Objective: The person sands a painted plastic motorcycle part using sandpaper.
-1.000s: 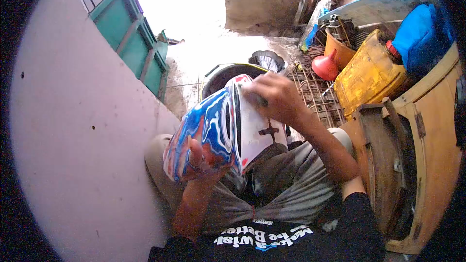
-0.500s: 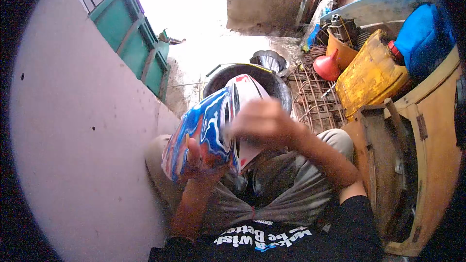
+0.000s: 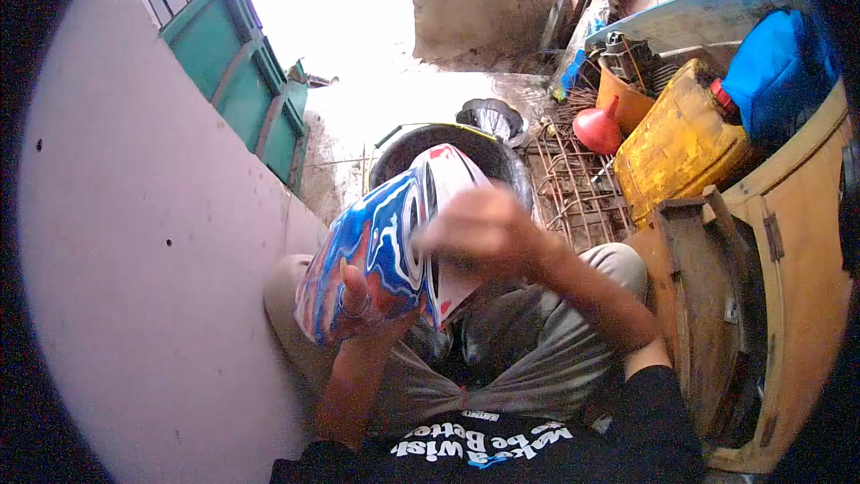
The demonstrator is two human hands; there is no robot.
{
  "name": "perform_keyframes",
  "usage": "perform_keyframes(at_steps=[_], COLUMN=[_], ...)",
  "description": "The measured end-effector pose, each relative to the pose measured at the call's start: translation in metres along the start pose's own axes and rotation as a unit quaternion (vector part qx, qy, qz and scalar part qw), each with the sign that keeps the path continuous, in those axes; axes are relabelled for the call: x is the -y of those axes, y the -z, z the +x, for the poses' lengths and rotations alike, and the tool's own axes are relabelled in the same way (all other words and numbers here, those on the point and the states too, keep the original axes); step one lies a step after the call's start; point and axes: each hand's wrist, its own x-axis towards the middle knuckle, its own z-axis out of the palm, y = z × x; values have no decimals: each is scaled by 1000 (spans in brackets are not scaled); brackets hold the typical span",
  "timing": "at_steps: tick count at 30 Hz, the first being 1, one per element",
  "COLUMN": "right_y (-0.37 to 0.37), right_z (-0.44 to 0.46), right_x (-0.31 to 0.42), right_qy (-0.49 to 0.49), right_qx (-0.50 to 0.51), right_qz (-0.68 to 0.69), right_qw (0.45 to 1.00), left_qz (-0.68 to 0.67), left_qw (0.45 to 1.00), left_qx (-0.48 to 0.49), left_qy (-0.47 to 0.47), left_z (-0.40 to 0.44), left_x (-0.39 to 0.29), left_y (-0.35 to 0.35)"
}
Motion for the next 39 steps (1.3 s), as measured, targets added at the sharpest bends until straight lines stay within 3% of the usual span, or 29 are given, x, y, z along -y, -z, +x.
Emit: perform_keyframes(at_steps=[1, 3, 7, 11, 13, 14, 15, 17, 19, 20, 21, 23, 25, 27, 29, 31, 33, 34, 35, 37, 39], right_y=[-10, -16, -6, -7, -6, -5, -2, 5, 0, -6, 1, -7, -1, 5, -3, -13, 0, 3, 6, 8, -4], right_z=[2, 2, -11, 10, 5, -2, -10, -6, -1, 5, 10, -4, -4, -8, 4, 0, -4, -1, -1, 2, 10], right_x=[16, 10, -34, 21, 6, -14, -30, -33, -1, 12, 20, -16, -37, -22, 14, 15, -20, -33, -37, -10, 21], right_qy=[83, 77, -201, 50, 29, -18, -129, -134, -28, 74, 103, 10, -163, -102, 52, 110, -38, -141, -165, -88, 63], right_qx=[-17, -27, -13, -28, 3, -27, 8, 39, -10, -26, -8, -22, -8, 41, 5, -12, 0, 12, 8, 12, -26], right_qz=[31, 94, -68, 60, 85, 11, -87, -139, -9, -25, 8, 16, -104, -85, 17, 29, -14, -108, -107, -52, 49], right_qw=[996, 992, 977, 997, 996, 999, 988, 980, 1000, 997, 995, 1000, 981, 990, 998, 993, 999, 984, 980, 995, 997], left_qz=[-4, -19, -23, 57, 39, 30, 24, 15, 9, 6, 3, -2, -9, -2, 0, -2, -6, -10, -14, -22, -35], left_qw=[1000, 1000, 1000, 998, 999, 999, 999, 1000, 1000, 999, 999, 999, 999, 1000, 1000, 1000, 1000, 1000, 1000, 1000, 999], left_qx=[1, 2, 5, -8, -15, -18, -21, -25, -28, -31, -35, -42, -44, -27, -22, -19, -16, -13, -9, 3, 16], left_qy=[1, 7, 8, -5, -4, -5, -6, -5, -8, -9, -11, -10, -14, -14, -13, -11, -5, -6, -4, -3, 1], left_z=[-1, -1, 4, 17, 12, 10, 8, 5, 3, 2, 1, -1, -1, 4, 4, 3, 1, 1, 0, 1, -2], left_x=[0, 1, -1, -9, -7, -5, -4, -2, -1, 0, 0, 1, 4, 4, 3, 3, 3, 4, 4, 5, 6], left_y=[2, 7, -9, -43, -32, -27, -23, -18, -14, -11, -10, -9, -13, -16, -10, -5, -3, -1, 1, 9, 23])
